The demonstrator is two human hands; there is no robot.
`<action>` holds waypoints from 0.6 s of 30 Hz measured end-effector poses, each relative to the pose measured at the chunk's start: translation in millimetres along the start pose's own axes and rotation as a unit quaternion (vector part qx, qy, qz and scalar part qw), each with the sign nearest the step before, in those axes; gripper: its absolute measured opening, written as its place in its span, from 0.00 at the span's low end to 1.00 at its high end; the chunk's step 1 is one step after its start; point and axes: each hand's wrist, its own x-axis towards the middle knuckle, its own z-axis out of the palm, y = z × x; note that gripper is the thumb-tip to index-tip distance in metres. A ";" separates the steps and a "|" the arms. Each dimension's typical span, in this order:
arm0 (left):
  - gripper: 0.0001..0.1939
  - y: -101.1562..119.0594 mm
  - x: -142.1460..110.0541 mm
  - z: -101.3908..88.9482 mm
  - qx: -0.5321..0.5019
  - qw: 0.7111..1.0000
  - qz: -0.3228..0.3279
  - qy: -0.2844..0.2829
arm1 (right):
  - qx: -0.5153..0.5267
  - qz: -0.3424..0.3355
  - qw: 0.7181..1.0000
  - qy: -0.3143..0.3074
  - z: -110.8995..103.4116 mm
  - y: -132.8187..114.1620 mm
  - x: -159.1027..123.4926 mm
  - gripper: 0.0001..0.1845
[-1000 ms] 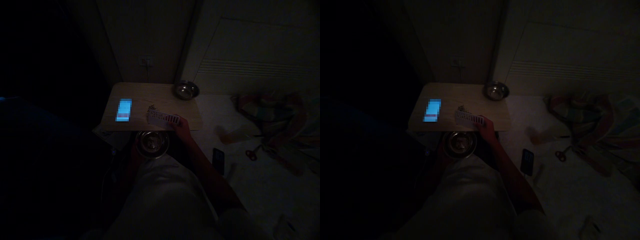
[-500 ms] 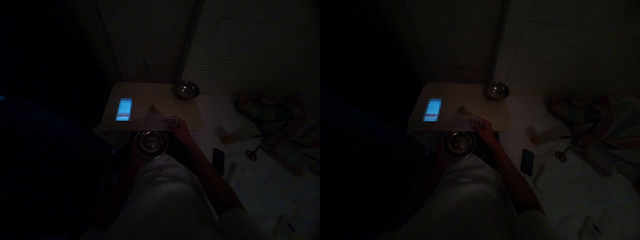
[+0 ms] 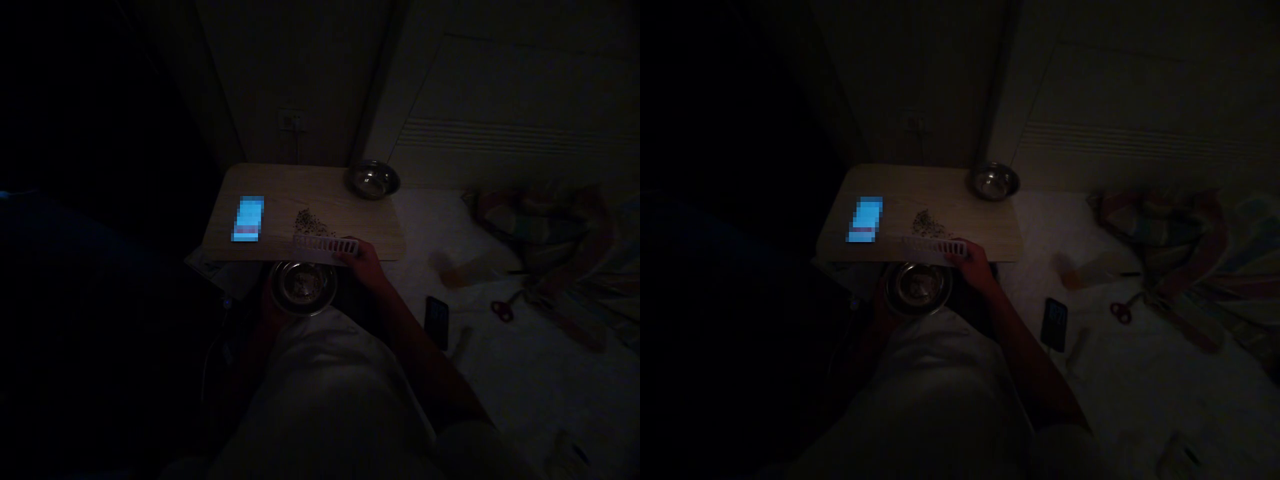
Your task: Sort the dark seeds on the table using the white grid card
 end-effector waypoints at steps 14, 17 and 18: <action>0.11 -6.5 15.4 -16.9 0.023 1.000 -0.021 0.001 | -0.001 -0.012 0.998 0.058 27.1 10.3 5.3 0.13; 0.11 -9.7 16.1 -20.9 0.018 1.000 -0.023 0.010 | -0.007 -0.006 0.993 0.116 28.9 18.7 9.8 0.15; 0.12 -10.4 16.0 -21.4 0.020 0.999 -0.032 0.019 | -0.007 -0.008 0.991 0.134 26.9 21.0 11.1 0.15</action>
